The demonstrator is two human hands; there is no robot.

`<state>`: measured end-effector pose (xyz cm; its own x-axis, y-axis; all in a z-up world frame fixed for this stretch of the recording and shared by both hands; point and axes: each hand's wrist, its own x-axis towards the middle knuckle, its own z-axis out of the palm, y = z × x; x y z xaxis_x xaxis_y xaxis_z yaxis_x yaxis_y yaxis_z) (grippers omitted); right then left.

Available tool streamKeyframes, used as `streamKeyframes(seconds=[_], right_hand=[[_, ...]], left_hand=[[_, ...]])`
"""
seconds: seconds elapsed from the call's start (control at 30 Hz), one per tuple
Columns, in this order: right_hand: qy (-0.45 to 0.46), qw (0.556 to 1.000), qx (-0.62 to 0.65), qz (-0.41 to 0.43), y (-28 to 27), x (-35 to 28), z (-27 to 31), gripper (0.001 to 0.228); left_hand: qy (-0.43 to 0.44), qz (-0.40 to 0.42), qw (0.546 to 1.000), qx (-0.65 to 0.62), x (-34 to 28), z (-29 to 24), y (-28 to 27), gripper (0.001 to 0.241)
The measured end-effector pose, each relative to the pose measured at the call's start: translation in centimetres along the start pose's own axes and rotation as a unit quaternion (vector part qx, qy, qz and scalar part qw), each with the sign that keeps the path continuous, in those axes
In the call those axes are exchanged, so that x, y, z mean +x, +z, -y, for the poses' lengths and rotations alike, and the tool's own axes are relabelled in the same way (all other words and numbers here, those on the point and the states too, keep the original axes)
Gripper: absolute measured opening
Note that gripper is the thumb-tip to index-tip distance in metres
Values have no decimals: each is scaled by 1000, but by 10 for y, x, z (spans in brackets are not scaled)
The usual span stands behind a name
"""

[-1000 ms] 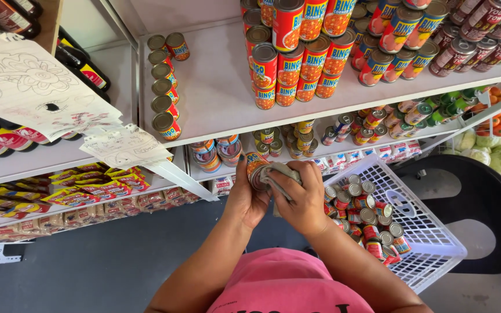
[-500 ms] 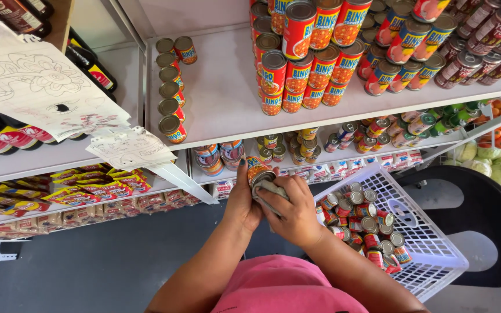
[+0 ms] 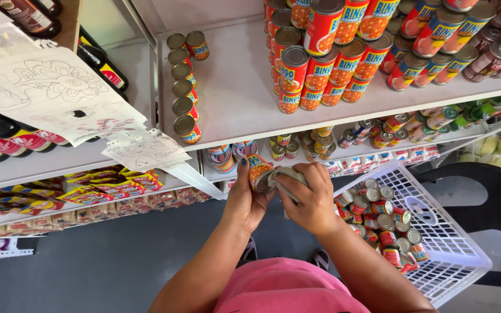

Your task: Cleaning dust off of canned goods with a cloth and stocking them neatly on a grocery store shelf.

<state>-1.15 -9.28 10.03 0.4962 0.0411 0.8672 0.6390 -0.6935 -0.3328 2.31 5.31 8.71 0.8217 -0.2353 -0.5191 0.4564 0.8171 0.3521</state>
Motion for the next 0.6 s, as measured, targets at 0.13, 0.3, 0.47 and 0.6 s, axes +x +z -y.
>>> streamKeyframes(seconds=[0.13, 0.3, 0.47, 0.6], right_hand=[[13, 1000, -12, -18, 19, 8, 10, 9], [45, 998, 41, -17, 47, 7, 23, 11], [95, 984, 144, 47, 65, 0, 20, 21], [182, 957, 220, 56, 81, -28, -11, 31]], left_hand=[[11, -1, 1000, 28, 21, -10, -26, 44], [36, 14, 997, 69, 28, -36, -24, 40], [66, 16, 990, 123, 41, -67, -23, 44], [91, 92, 974, 186, 64, -93, -31, 46]])
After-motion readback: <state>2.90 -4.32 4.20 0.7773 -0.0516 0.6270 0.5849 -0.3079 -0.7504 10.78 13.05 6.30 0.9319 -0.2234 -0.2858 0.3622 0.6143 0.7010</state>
